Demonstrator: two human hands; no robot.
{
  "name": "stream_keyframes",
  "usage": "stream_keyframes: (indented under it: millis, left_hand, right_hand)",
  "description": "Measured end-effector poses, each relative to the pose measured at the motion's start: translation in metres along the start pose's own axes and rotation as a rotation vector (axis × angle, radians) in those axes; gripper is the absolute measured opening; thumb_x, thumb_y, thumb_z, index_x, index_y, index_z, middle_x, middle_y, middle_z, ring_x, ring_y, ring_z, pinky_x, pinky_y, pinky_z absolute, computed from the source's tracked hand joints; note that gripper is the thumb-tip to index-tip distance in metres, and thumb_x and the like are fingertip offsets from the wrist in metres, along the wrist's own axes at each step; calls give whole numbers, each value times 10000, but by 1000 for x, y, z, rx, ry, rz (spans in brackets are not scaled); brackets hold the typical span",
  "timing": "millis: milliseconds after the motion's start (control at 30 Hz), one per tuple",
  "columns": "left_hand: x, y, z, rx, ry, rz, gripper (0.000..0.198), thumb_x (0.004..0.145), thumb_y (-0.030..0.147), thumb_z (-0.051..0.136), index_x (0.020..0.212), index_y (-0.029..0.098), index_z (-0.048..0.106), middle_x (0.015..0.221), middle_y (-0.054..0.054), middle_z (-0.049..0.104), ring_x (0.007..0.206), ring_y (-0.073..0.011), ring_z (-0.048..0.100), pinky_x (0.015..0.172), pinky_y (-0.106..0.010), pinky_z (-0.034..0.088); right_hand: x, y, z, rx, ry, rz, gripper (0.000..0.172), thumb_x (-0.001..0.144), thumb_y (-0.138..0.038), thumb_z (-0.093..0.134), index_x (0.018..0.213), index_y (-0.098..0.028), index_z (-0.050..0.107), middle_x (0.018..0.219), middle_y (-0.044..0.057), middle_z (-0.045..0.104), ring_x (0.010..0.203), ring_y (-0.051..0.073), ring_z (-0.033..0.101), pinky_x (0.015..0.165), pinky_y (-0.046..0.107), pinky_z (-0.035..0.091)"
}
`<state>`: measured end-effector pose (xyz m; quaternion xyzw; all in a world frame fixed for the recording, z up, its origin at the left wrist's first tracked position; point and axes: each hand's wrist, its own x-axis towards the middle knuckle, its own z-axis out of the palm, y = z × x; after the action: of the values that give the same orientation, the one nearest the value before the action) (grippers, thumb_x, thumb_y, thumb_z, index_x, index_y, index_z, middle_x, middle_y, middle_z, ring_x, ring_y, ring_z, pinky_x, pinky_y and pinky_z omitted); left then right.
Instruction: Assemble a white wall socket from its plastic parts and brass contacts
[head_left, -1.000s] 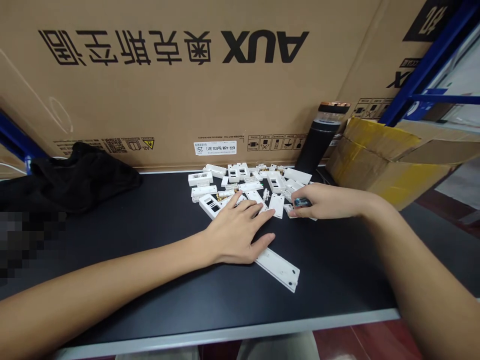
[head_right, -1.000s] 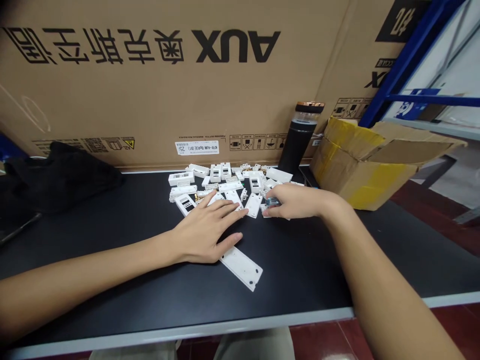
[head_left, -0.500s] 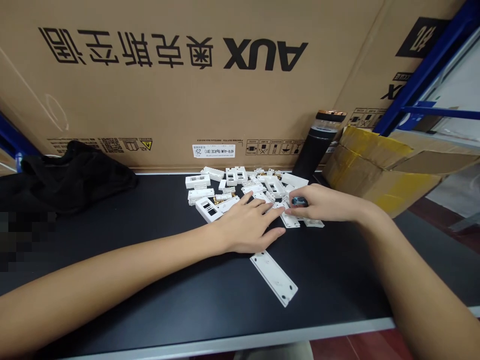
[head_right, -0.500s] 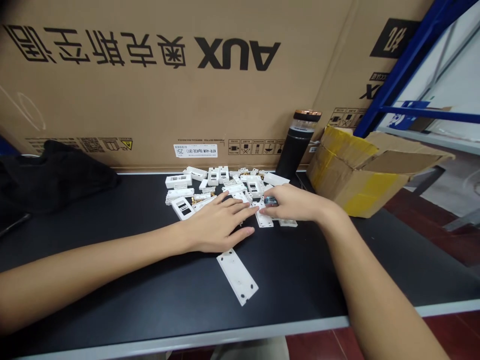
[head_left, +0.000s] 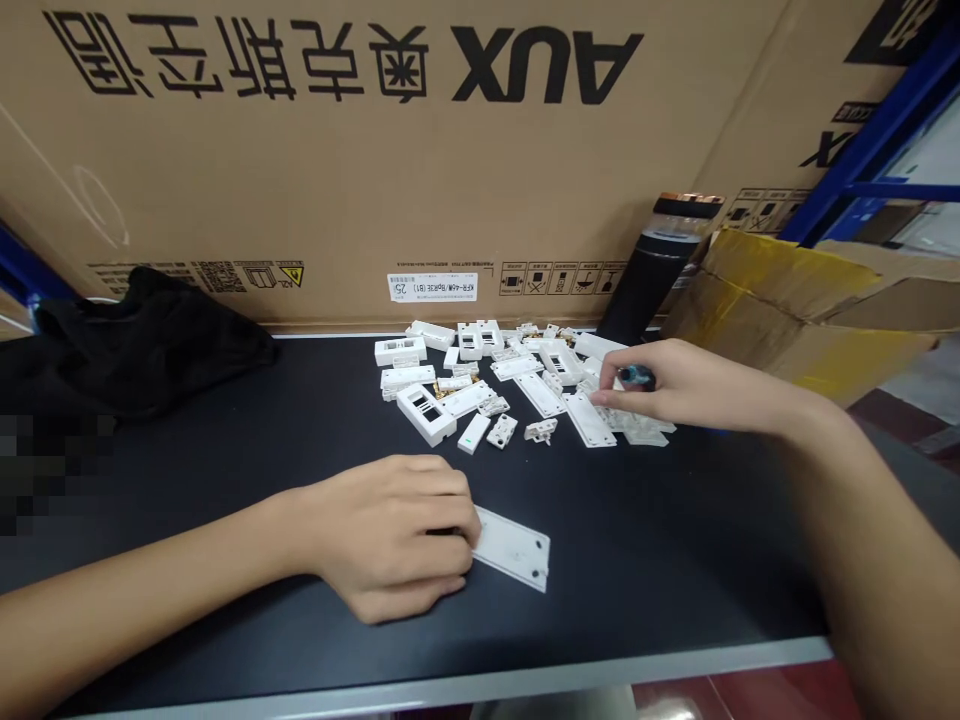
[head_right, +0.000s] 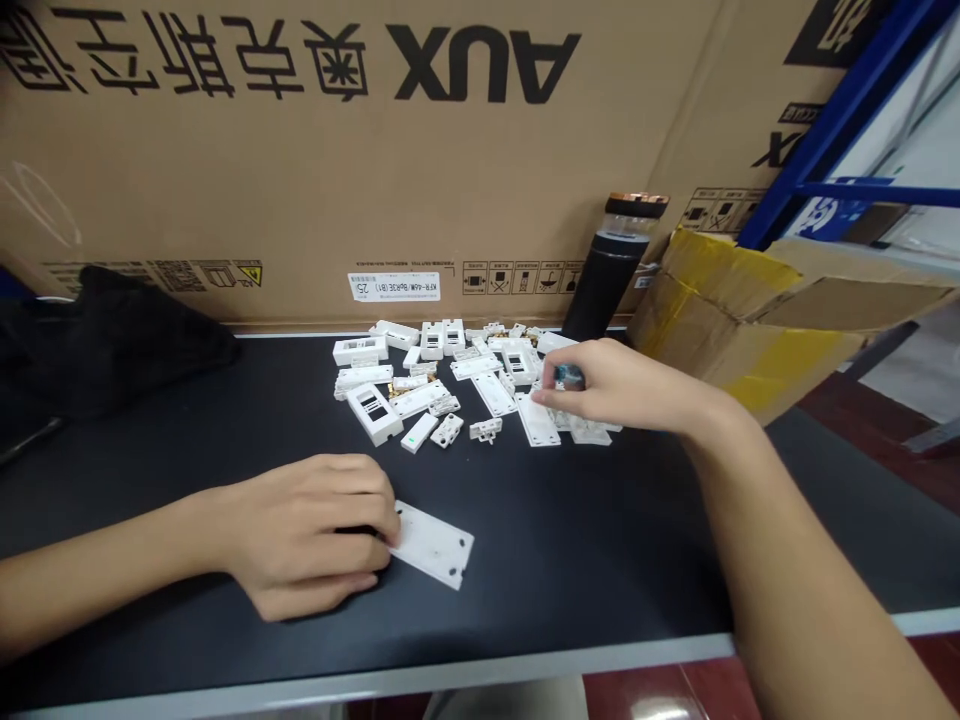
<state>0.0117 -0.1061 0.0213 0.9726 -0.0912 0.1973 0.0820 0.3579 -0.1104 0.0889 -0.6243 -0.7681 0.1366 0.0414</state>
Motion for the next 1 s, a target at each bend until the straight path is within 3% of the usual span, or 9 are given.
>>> stream_keyframes:
  millis: [100,200,367,500,633,733,867,1000]
  left_hand:
    - [-15,0,-7,-24,28,21,72,898,201,561,828,199,543,707,-60,645,612,-201,524,537,-383,409]
    - [-27,-6,-11,18,140,-30,27,907,190,546,890,204,529,689,-42,621,590,-193,519,520,-363,374]
    - [-37,-22,-10,249,214,-390,69,969,144,529,1008,189,565,885,-57,665,792,-196,623,697,-326,488]
    - [-38,-27,-7,163,197,-560,136,1023,239,484,1102,180,577,1039,-71,685,947,-210,656,830,-350,537]
    - [-37,-29,-7,31,132,-578,225,1057,292,454,1236,207,560,1232,-67,684,1140,-215,653,967,-374,539]
    - [-39,-31,-8,-48,111,-556,243,1067,288,450,1277,219,549,1319,-61,663,1229,-207,629,1037,-371,518]
    - [-44,-33,-13,-83,159,-552,212,1066,262,453,1233,218,575,1261,-55,685,1179,-193,650,1031,-348,515]
    - [-53,-40,-22,55,188,-594,152,1037,252,486,1118,207,606,1116,-52,688,1066,-207,644,962,-367,519]
  right_hand:
    - [11,-32,20,-11,86,-140,383,917,-610,604,954,-239,687,689,-2,692,629,171,618,618,276,386]
    - [22,-57,45,-142,171,-217,359,913,-569,655,1054,-244,713,685,13,705,656,201,646,627,287,360]
    - [33,-75,72,-263,238,-295,344,956,-555,618,1097,-267,742,767,36,765,740,242,713,643,303,350]
    - [38,-71,77,-325,225,-279,217,987,-381,562,966,-255,737,845,32,788,780,238,728,619,302,322]
    - [37,-65,77,-402,336,-275,243,997,-364,517,953,-236,719,838,40,785,734,234,718,584,305,283]
    - [32,-71,78,-409,418,-382,293,1017,-401,488,1074,-227,717,886,39,797,701,223,710,580,317,276]
    - [25,-84,80,-352,383,-578,325,1028,-398,479,1201,-245,708,873,9,790,672,193,697,588,324,279]
    - [26,-86,82,-343,274,-616,325,1031,-387,474,1198,-260,723,803,0,765,639,174,669,579,321,258]
